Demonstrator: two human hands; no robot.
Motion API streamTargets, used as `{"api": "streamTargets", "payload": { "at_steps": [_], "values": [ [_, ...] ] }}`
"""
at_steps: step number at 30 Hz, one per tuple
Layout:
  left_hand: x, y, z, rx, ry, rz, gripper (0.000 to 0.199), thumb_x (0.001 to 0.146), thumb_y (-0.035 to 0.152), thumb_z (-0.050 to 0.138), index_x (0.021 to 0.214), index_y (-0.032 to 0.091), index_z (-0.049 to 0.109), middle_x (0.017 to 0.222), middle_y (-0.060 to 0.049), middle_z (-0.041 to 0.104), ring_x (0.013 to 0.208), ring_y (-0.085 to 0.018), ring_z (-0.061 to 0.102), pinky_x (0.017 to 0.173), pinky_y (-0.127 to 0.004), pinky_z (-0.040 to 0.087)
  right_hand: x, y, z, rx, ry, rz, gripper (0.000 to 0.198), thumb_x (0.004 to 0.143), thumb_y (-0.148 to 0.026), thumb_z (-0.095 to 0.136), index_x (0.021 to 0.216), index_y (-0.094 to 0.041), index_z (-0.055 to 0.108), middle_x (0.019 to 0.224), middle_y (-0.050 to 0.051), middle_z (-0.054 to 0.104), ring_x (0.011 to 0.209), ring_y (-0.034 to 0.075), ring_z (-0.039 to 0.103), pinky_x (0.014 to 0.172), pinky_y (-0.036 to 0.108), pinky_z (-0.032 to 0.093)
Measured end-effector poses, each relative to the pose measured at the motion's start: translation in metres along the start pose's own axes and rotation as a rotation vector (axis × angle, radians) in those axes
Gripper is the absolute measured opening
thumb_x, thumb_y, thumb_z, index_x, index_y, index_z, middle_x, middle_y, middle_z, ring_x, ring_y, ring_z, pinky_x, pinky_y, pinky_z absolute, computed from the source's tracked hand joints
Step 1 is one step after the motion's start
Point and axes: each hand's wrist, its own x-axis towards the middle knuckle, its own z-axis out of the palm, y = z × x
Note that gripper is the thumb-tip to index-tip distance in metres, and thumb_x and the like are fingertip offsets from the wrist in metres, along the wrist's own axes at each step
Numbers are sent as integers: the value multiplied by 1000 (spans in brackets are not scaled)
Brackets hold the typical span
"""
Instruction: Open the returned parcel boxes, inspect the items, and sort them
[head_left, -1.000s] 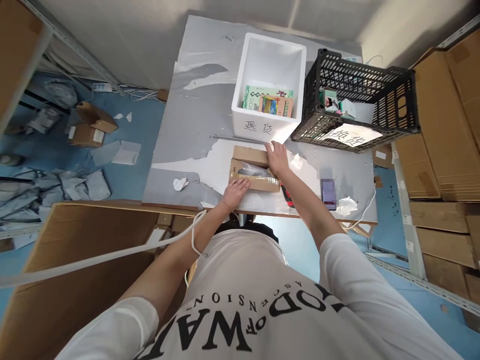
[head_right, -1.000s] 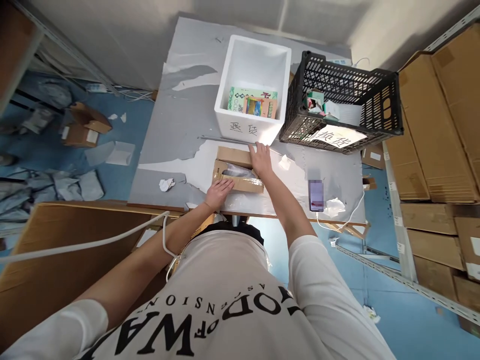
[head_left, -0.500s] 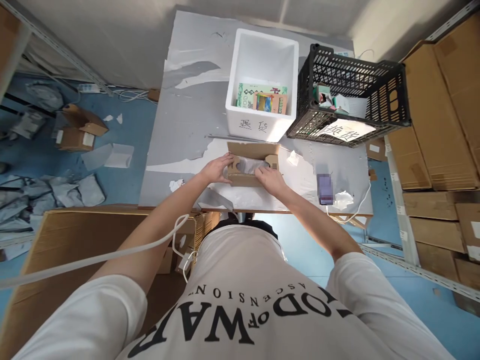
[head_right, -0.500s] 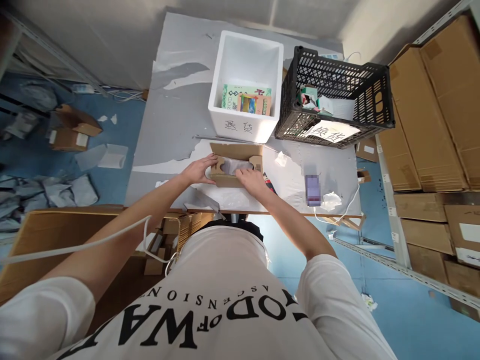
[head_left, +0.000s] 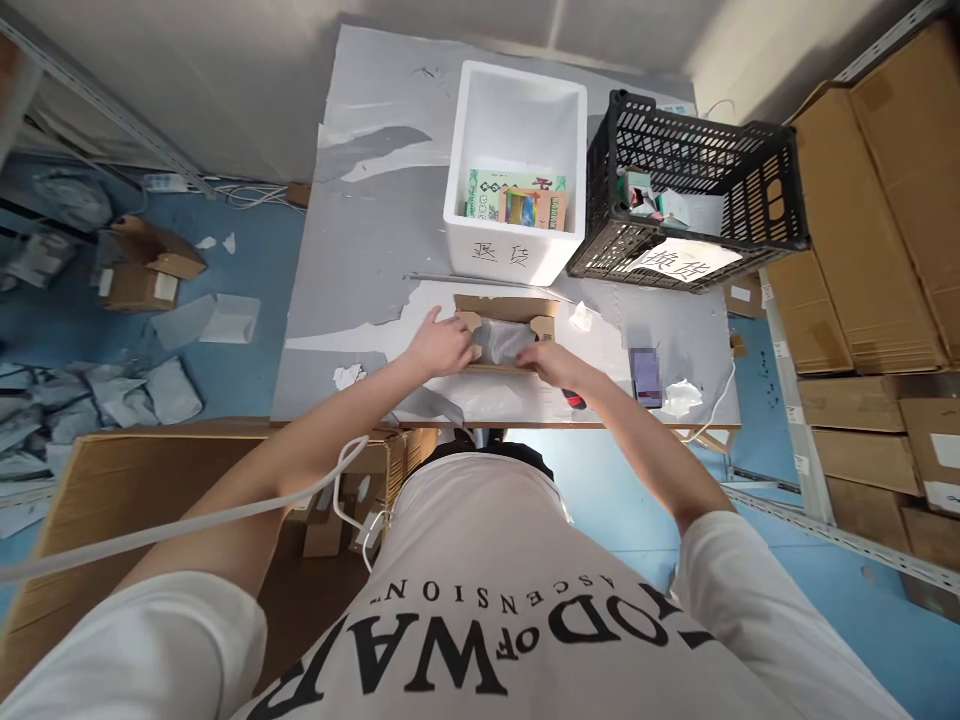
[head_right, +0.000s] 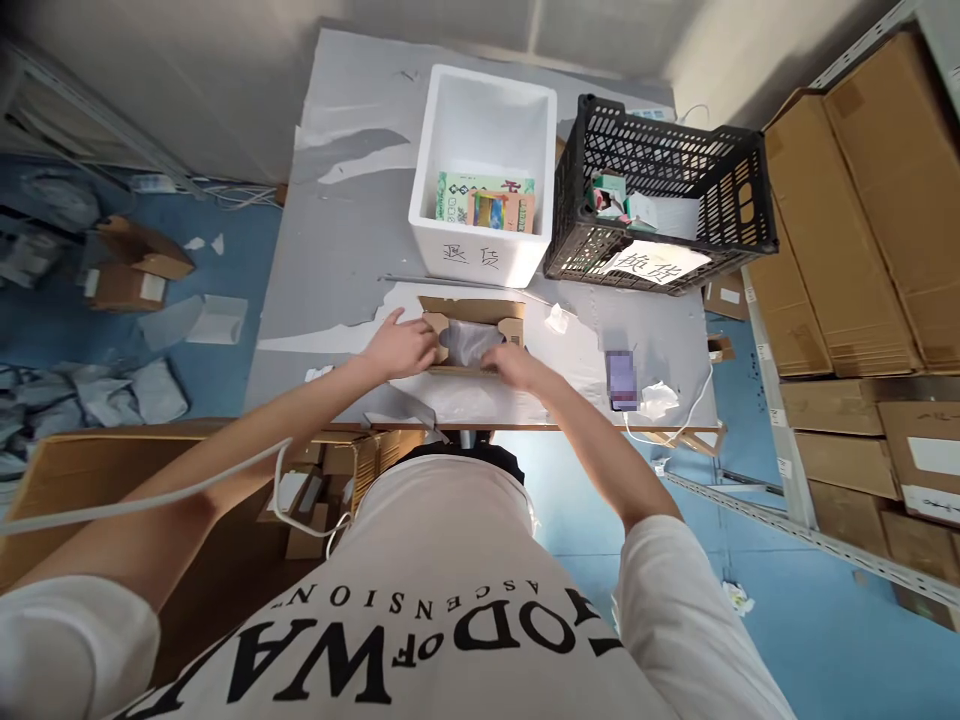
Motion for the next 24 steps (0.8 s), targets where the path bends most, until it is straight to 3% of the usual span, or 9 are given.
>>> {"api": "streamTargets", "payload": {
  "at_steps": [4, 7, 10, 12, 15, 18, 21, 24],
  "values": [
    [40, 23, 10, -63, -202, 206, 32, 83, 40, 50, 73, 20, 72, 85, -12, 73, 91, -29, 67, 97, -47, 39, 30, 0, -21, -297, -231, 4, 26, 79, -4, 50, 80, -14, 74, 89, 14, 74, 89, 27, 68, 86, 41, 46],
    [59, 26, 27, -76, -265, 150, 35, 78, 49, 56, 63, 20, 70, 73, -12, 72, 89, -33, 67, 101, -51, 34, 33, -2, -20, -379, -239, -26, 30, 82, -5, 45, 81, -13, 74, 95, 18, 72, 94, 28, 66, 86, 44, 43],
    [50, 24, 37, -97, -143, 56, 46, 82, 59, 49, 79, 21, 74, 81, -13, 73, 102, -37, 63, 110, -58, 20, 18, 6, -21, -409, -143, -65, 30, 84, -10, 44, 97, -12, 71, 110, 20, 65, 103, 30, 60, 90, 46, 40],
    [32, 24, 37, -78, -23, -41, 56, 83, 64, 46, 98, 19, 74, 99, -15, 73, 114, -41, 56, 112, -63, 10, 3, 16, -20, -390, -25, -88, 36, 84, -18, 49, 115, -8, 65, 124, 23, 57, 114, 33, 53, 97, 48, 38],
    [3, 25, 34, -24, 81, -199, 80, 79, 71, 48, 131, 10, 58, 140, -23, 52, 135, -45, 36, 114, -63, 3, -23, 32, -5, -252, 162, -30, 66, 87, -37, 52, 142, -2, 41, 145, 27, 38, 133, 38, 36, 108, 50, 32],
    [-16, 22, 42, -94, 113, -324, 110, 72, 78, 51, 150, 3, 28, 156, -27, 23, 146, -43, 15, 116, -60, 6, -40, 49, 25, -47, 282, 120, 86, 90, -53, 46, 152, -2, 17, 154, 26, 25, 143, 37, 24, 113, 51, 28],
    [-20, 16, 64, -258, 149, -391, 136, 60, 83, 59, 152, -1, 8, 157, -32, 12, 147, -43, 10, 115, -57, 17, -43, 64, 57, 134, 308, 211, 90, 91, -56, 39, 155, -8, -2, 160, 22, 10, 149, 33, 12, 114, 51, 28],
    [-16, 10, 84, -407, 194, -389, 148, 51, 84, 66, 153, 1, -1, 157, -33, 8, 147, -44, 11, 113, -56, 24, -36, 72, 75, 235, 302, 218, 92, 92, -55, 37, 153, -10, -16, 162, 21, 2, 150, 30, 6, 114, 52, 27]
  ]
}}
